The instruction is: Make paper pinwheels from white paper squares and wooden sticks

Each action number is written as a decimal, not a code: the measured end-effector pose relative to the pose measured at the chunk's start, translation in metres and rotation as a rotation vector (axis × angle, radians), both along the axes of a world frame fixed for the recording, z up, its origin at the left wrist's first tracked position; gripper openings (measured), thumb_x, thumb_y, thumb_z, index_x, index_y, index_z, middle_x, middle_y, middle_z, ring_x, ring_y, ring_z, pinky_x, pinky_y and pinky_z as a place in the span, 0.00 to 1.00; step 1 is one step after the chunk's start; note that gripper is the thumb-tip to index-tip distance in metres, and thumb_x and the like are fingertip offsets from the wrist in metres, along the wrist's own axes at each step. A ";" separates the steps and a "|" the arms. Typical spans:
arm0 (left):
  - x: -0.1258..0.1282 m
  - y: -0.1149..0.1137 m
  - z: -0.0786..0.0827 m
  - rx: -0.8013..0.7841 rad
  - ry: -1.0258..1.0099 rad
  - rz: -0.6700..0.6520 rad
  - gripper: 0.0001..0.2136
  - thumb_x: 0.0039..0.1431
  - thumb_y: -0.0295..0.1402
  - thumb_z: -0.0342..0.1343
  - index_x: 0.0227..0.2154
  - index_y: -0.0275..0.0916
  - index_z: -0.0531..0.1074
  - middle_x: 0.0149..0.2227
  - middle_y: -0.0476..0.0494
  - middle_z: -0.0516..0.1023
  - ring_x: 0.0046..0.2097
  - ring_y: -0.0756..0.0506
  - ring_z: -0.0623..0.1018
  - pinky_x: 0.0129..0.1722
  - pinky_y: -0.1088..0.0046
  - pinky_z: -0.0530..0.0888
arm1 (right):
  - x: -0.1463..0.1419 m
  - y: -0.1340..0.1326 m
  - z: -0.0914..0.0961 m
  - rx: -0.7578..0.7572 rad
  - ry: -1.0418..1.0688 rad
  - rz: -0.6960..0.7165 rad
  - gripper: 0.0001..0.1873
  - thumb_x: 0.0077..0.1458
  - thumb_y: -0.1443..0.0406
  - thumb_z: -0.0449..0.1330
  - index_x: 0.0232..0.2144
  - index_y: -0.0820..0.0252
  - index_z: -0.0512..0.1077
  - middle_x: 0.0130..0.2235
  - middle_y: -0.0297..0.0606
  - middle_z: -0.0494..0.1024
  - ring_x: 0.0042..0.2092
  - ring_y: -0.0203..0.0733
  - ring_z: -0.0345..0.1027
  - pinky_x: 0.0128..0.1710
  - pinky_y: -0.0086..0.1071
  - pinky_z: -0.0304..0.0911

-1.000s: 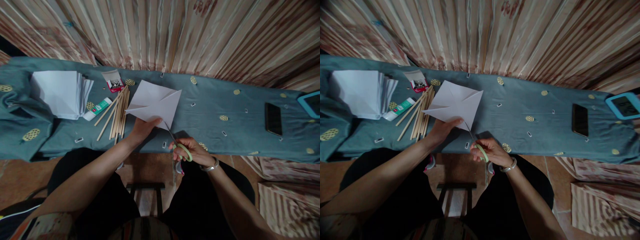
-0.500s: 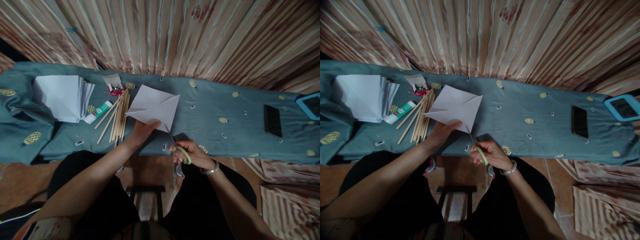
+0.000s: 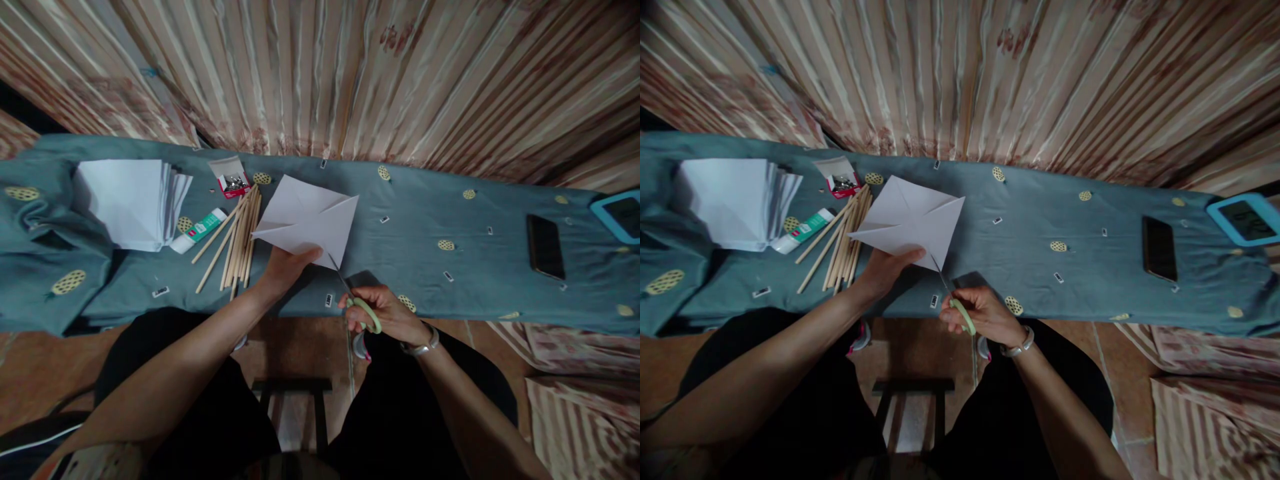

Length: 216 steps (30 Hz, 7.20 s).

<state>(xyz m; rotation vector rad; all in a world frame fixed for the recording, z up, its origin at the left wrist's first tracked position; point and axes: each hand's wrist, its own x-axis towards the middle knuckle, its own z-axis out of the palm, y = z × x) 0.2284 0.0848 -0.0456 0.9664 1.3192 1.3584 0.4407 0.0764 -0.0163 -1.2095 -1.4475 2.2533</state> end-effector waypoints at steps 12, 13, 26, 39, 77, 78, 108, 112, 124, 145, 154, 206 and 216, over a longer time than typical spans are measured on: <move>0.004 -0.003 -0.001 -0.036 -0.035 0.014 0.16 0.43 0.37 0.65 0.36 0.39 0.72 0.43 0.40 0.80 0.46 0.40 0.77 0.54 0.56 0.71 | -0.001 0.000 0.001 0.041 -0.012 0.008 0.24 0.44 0.48 0.70 0.30 0.62 0.73 0.23 0.30 0.76 0.22 0.27 0.68 0.22 0.21 0.63; 0.005 -0.004 -0.001 -0.043 -0.036 0.006 0.16 0.43 0.37 0.65 0.37 0.39 0.72 0.43 0.40 0.80 0.46 0.40 0.77 0.54 0.56 0.71 | -0.001 0.000 0.002 0.045 -0.018 0.009 0.24 0.44 0.48 0.70 0.30 0.62 0.73 0.23 0.30 0.76 0.22 0.27 0.68 0.22 0.21 0.63; 0.006 -0.005 0.003 -0.064 -0.083 -0.009 0.19 0.43 0.37 0.64 0.40 0.37 0.73 0.45 0.38 0.79 0.46 0.40 0.76 0.54 0.57 0.70 | -0.002 -0.001 -0.001 0.001 -0.021 -0.021 0.24 0.42 0.49 0.71 0.31 0.63 0.73 0.22 0.29 0.76 0.21 0.27 0.67 0.21 0.20 0.63; 0.008 -0.007 0.001 -0.087 -0.129 0.001 0.19 0.41 0.37 0.65 0.38 0.37 0.74 0.43 0.40 0.79 0.44 0.41 0.75 0.52 0.58 0.70 | -0.003 0.000 0.002 0.008 -0.016 -0.010 0.25 0.42 0.47 0.71 0.31 0.62 0.74 0.23 0.30 0.76 0.22 0.27 0.68 0.21 0.21 0.64; 0.014 -0.016 0.004 -0.135 -0.110 -0.033 0.20 0.40 0.39 0.65 0.38 0.38 0.73 0.40 0.41 0.78 0.42 0.41 0.74 0.48 0.61 0.70 | -0.007 0.000 0.003 0.055 -0.045 -0.024 0.27 0.41 0.45 0.70 0.31 0.62 0.73 0.22 0.31 0.76 0.21 0.28 0.66 0.20 0.22 0.60; 0.014 -0.016 0.004 -0.136 -0.109 -0.032 0.20 0.40 0.39 0.65 0.38 0.38 0.73 0.40 0.41 0.78 0.42 0.41 0.75 0.48 0.61 0.70 | -0.008 0.000 0.003 0.062 -0.042 -0.023 0.27 0.41 0.45 0.70 0.31 0.62 0.73 0.22 0.31 0.76 0.21 0.28 0.66 0.20 0.22 0.60; 0.015 -0.022 0.005 -0.198 -0.213 -0.085 0.17 0.41 0.37 0.66 0.34 0.37 0.70 0.36 0.44 0.76 0.37 0.44 0.73 0.42 0.64 0.71 | -0.014 -0.001 0.005 0.037 -0.041 -0.094 0.25 0.35 0.50 0.74 0.27 0.61 0.74 0.20 0.29 0.76 0.19 0.28 0.65 0.19 0.22 0.59; 0.016 -0.021 0.002 -0.225 -0.239 -0.070 0.18 0.40 0.38 0.66 0.34 0.37 0.71 0.37 0.43 0.76 0.37 0.44 0.73 0.41 0.65 0.72 | -0.016 -0.001 0.006 0.046 -0.045 -0.102 0.25 0.35 0.50 0.75 0.27 0.62 0.74 0.19 0.29 0.76 0.19 0.28 0.65 0.19 0.22 0.60; 0.021 -0.025 0.007 -0.240 -0.241 -0.078 0.18 0.39 0.38 0.68 0.33 0.37 0.72 0.37 0.42 0.78 0.38 0.42 0.75 0.44 0.62 0.72 | -0.013 -0.001 0.001 0.067 -0.033 -0.095 0.24 0.38 0.49 0.73 0.29 0.61 0.75 0.21 0.30 0.76 0.20 0.28 0.65 0.18 0.22 0.61; 0.022 -0.026 0.005 -0.234 -0.222 -0.102 0.16 0.39 0.38 0.67 0.31 0.37 0.71 0.33 0.43 0.77 0.35 0.44 0.74 0.40 0.64 0.72 | -0.014 -0.002 0.000 0.077 -0.047 -0.098 0.27 0.38 0.45 0.71 0.29 0.62 0.74 0.21 0.30 0.76 0.20 0.28 0.65 0.19 0.22 0.59; 0.022 -0.026 0.009 -0.242 -0.187 -0.100 0.15 0.40 0.37 0.66 0.31 0.37 0.72 0.34 0.43 0.79 0.36 0.44 0.75 0.43 0.64 0.73 | -0.015 -0.002 -0.002 0.083 -0.047 -0.106 0.27 0.38 0.45 0.71 0.27 0.62 0.74 0.20 0.30 0.76 0.20 0.28 0.65 0.19 0.22 0.58; 0.018 -0.020 0.005 -0.236 -0.297 -0.065 0.17 0.39 0.35 0.68 0.34 0.36 0.74 0.35 0.45 0.79 0.36 0.45 0.76 0.39 0.67 0.74 | 0.007 0.004 0.006 0.040 -0.105 0.099 0.25 0.44 0.47 0.70 0.32 0.63 0.73 0.25 0.33 0.77 0.23 0.29 0.67 0.20 0.21 0.58; 0.013 -0.011 0.011 -0.350 -0.446 -0.074 0.20 0.36 0.28 0.69 0.36 0.38 0.74 0.35 0.47 0.80 0.34 0.47 0.78 0.29 0.74 0.75 | 0.070 0.025 0.024 0.353 -0.294 -0.017 0.24 0.44 0.53 0.70 0.40 0.61 0.75 0.26 0.30 0.74 0.25 0.33 0.66 0.22 0.26 0.60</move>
